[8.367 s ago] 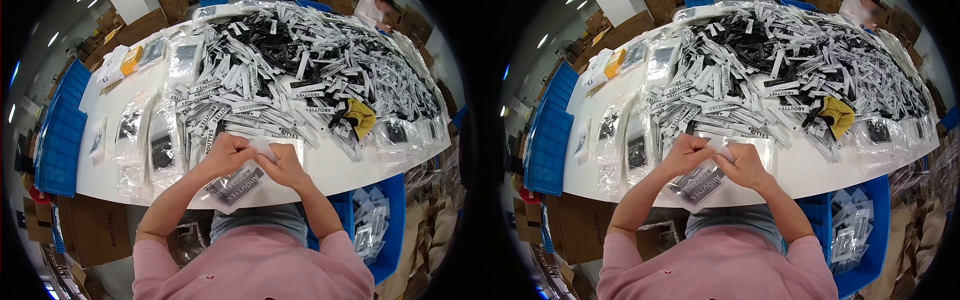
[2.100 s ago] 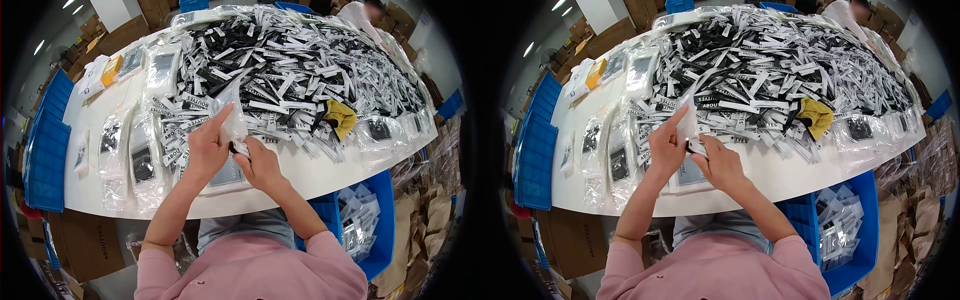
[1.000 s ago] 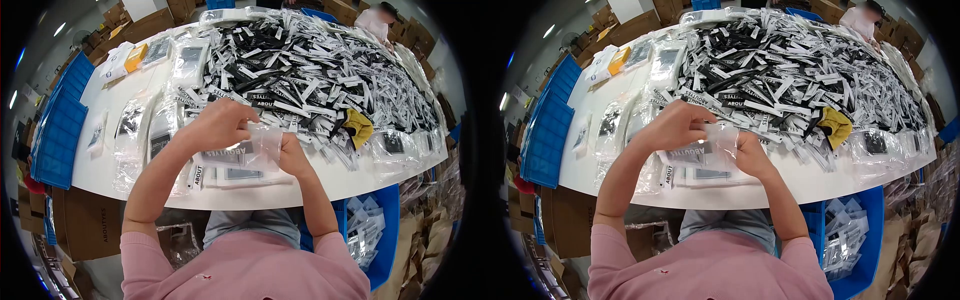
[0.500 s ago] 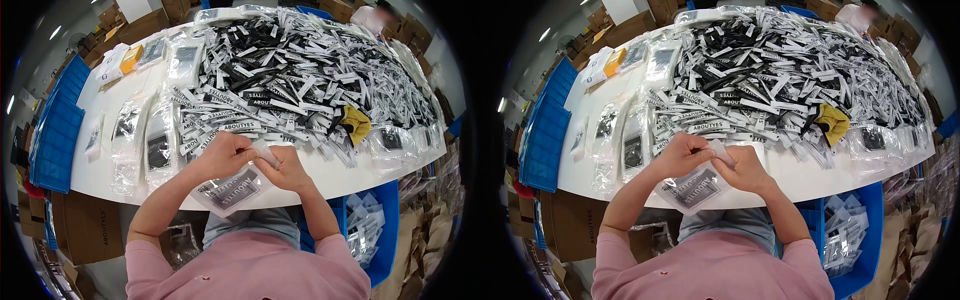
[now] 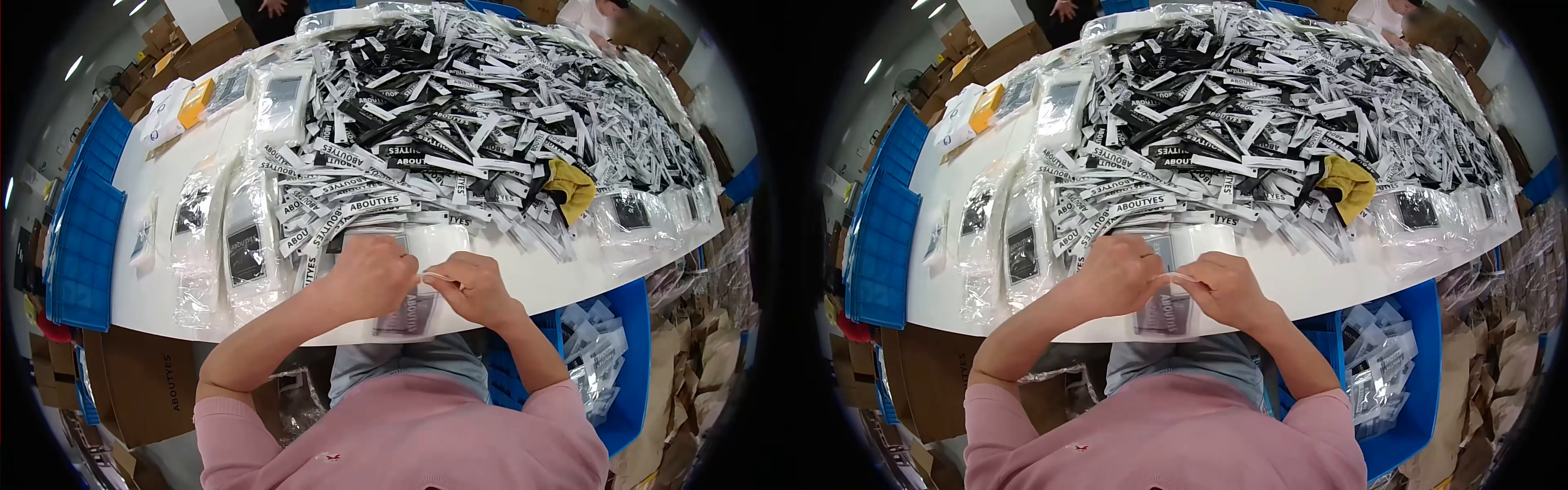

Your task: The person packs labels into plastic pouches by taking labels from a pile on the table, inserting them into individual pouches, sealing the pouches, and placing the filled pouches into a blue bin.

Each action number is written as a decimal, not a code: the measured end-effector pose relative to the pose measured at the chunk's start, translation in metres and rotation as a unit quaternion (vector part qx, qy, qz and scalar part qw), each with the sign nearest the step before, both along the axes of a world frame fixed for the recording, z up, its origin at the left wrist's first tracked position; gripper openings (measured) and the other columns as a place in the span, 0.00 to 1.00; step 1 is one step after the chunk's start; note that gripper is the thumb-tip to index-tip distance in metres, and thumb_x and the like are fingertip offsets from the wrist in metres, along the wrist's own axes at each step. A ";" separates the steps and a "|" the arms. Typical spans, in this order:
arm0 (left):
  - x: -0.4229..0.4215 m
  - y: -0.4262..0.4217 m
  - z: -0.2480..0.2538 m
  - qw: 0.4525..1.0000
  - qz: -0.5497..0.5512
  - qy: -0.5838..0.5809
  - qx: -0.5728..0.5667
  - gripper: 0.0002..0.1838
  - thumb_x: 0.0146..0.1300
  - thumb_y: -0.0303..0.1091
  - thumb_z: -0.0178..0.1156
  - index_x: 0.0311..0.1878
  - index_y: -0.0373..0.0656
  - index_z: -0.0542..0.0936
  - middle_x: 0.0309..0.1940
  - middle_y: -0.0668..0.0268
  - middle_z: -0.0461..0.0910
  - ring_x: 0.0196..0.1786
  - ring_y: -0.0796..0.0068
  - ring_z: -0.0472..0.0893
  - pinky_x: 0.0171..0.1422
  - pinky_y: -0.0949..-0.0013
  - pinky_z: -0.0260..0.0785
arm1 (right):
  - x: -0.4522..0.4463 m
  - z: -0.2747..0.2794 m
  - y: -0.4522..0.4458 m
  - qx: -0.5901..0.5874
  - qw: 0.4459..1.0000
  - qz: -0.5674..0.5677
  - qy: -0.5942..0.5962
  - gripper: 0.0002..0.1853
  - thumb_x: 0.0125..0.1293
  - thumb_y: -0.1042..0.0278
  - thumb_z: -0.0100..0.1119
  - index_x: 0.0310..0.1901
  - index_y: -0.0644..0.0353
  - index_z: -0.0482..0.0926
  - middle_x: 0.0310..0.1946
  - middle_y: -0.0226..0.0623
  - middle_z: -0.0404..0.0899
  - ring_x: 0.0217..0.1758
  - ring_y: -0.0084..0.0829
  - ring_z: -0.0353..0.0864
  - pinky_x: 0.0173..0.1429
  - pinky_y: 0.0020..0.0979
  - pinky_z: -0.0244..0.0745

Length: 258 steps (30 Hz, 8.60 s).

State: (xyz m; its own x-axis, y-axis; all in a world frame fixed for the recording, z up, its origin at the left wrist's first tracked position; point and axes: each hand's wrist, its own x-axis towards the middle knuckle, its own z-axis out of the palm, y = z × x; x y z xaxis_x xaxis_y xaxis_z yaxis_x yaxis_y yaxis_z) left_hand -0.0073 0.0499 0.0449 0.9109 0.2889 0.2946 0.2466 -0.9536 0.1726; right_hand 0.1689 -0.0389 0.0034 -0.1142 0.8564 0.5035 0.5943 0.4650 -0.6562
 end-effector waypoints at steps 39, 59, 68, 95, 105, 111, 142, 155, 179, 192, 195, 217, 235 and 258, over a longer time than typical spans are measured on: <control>-0.021 0.005 -0.106 0.992 0.013 -0.019 -0.124 0.25 0.50 0.35 0.66 0.52 0.42 0.74 0.52 0.58 0.73 0.59 0.55 0.69 0.64 0.51 0.59 | 0.165 -0.024 0.102 -0.105 0.952 -0.258 -0.124 0.14 0.59 0.61 0.57 0.29 0.66 0.77 0.25 0.51 0.77 0.33 0.50 0.77 0.39 0.42 0.71; 0.002 -0.001 -0.077 0.940 0.141 -0.250 -0.183 0.08 0.59 0.26 0.54 0.40 0.34 0.77 0.17 0.59 0.69 0.18 0.66 0.68 0.24 0.68 0.60 | 0.055 -0.097 0.001 -0.032 0.962 -0.217 0.165 0.09 0.63 0.68 0.57 0.30 0.64 0.73 0.14 0.30 0.68 0.17 0.20 0.60 0.21 0.25 0.58; 0.013 -0.015 -0.053 0.977 -0.007 -0.186 0.101 0.24 0.48 0.27 0.62 0.52 0.34 0.75 0.22 0.66 0.65 0.25 0.70 0.68 0.29 0.69 0.63 | 0.024 -0.013 0.012 -0.312 0.850 -0.049 0.422 0.13 0.64 0.63 0.57 0.25 0.61 0.76 0.11 0.24 0.68 0.13 0.15 0.63 0.18 0.21 0.56; 0.020 0.017 -0.033 0.939 0.090 -0.167 -0.285 0.26 0.44 0.18 0.59 0.51 0.44 0.77 0.20 0.63 0.76 0.18 0.72 0.72 0.23 0.71 0.64 | -0.014 0.004 0.032 0.111 0.990 -0.085 -0.014 0.09 0.45 0.76 0.63 0.24 0.62 0.69 0.16 0.40 0.68 0.17 0.40 0.69 0.21 0.33 0.63; 0.025 0.030 -0.019 0.920 0.183 -0.342 -0.060 0.36 0.37 0.14 0.56 0.56 0.50 0.77 0.16 0.64 0.67 0.16 0.69 0.68 0.20 0.69 0.61 | -0.027 -0.020 0.044 0.096 0.984 -0.146 -0.026 0.18 0.60 0.61 0.59 0.46 0.65 0.71 0.35 0.46 0.76 0.33 0.44 0.78 0.31 0.36 0.72; 0.025 0.015 -0.041 0.946 0.098 -0.307 0.026 0.35 0.40 0.14 0.57 0.59 0.44 0.74 0.19 0.61 0.70 0.20 0.67 0.71 0.23 0.70 0.64 | -0.039 -0.022 0.066 -0.246 0.838 -0.017 0.487 0.11 0.62 0.71 0.42 0.43 0.67 0.70 0.28 0.48 0.74 0.29 0.43 0.75 0.34 0.34 0.70; -0.009 0.049 0.043 0.945 0.156 0.074 -0.277 0.07 0.46 0.29 0.59 0.27 0.35 0.79 0.18 0.56 0.76 0.22 0.62 0.75 0.30 0.64 0.67 | -0.007 -0.004 0.038 -0.219 0.878 0.112 0.411 0.08 0.63 0.71 0.55 0.39 0.62 0.81 0.21 0.26 0.75 0.25 0.13 0.68 0.29 0.20 0.65; -0.021 0.029 0.007 0.948 0.128 -0.132 -0.261 0.05 0.51 0.26 0.60 0.22 0.38 0.77 0.17 0.63 0.73 0.20 0.71 0.71 0.24 0.69 0.61 | -0.005 -0.005 0.026 -0.164 0.967 0.056 0.185 0.08 0.58 0.70 0.59 0.26 0.66 0.75 0.19 0.37 0.72 0.19 0.26 0.68 0.24 0.29 0.62; 0.007 -0.006 -0.080 0.993 0.092 0.045 -0.050 0.31 0.45 0.39 0.70 0.54 0.40 0.73 0.47 0.56 0.73 0.55 0.54 0.70 0.58 0.58 0.64 | 0.085 -0.022 0.002 -0.043 0.984 -0.118 -0.128 0.07 0.56 0.74 0.58 0.37 0.61 0.80 0.31 0.41 0.80 0.37 0.39 0.79 0.40 0.36 0.75; -0.027 -0.005 -0.095 0.993 0.030 0.000 -0.112 0.25 0.47 0.35 0.67 0.49 0.37 0.73 0.49 0.54 0.71 0.57 0.53 0.69 0.61 0.57 0.62 | 0.074 -0.036 0.112 -0.071 0.991 -0.097 -0.055 0.10 0.61 0.65 0.57 0.35 0.64 0.77 0.27 0.46 0.77 0.30 0.45 0.74 0.37 0.37 0.69; -0.032 0.000 -0.097 0.987 0.014 -0.036 -0.158 0.26 0.48 0.33 0.66 0.51 0.38 0.72 0.49 0.55 0.72 0.56 0.52 0.70 0.60 0.56 0.63 | 0.057 -0.019 0.141 -0.127 0.987 -0.067 0.069 0.11 0.62 0.64 0.56 0.35 0.65 0.77 0.27 0.47 0.77 0.30 0.47 0.74 0.36 0.38 0.70; -0.030 0.007 -0.094 0.839 0.237 -0.194 -0.450 0.11 0.66 0.32 0.50 0.43 0.35 0.77 0.20 0.72 0.71 0.25 0.86 0.64 0.27 0.76 0.60 | 0.033 -0.081 0.024 -0.065 0.968 -0.162 0.179 0.07 0.62 0.70 0.57 0.33 0.64 0.77 0.17 0.28 0.71 0.20 0.17 0.66 0.26 0.23 0.64; -0.002 -0.031 -0.067 0.699 0.112 -0.254 -0.660 0.12 0.67 0.30 0.49 0.47 0.32 0.76 0.37 0.66 0.80 0.40 0.81 0.79 0.40 0.74 0.74 | -0.014 -0.006 0.016 -0.187 0.977 0.002 0.105 0.08 0.55 0.71 0.63 0.30 0.67 0.77 0.16 0.32 0.71 0.21 0.19 0.70 0.27 0.23 0.66; 0.008 0.019 -0.015 0.951 0.133 -0.278 0.010 0.31 0.37 0.15 0.55 0.51 0.48 0.79 0.15 0.65 0.69 0.15 0.72 0.68 0.18 0.70 0.59 | -0.006 -0.011 0.049 0.138 0.981 -0.134 -0.018 0.07 0.48 0.76 0.60 0.25 0.63 0.70 0.17 0.40 0.70 0.17 0.38 0.69 0.22 0.32 0.63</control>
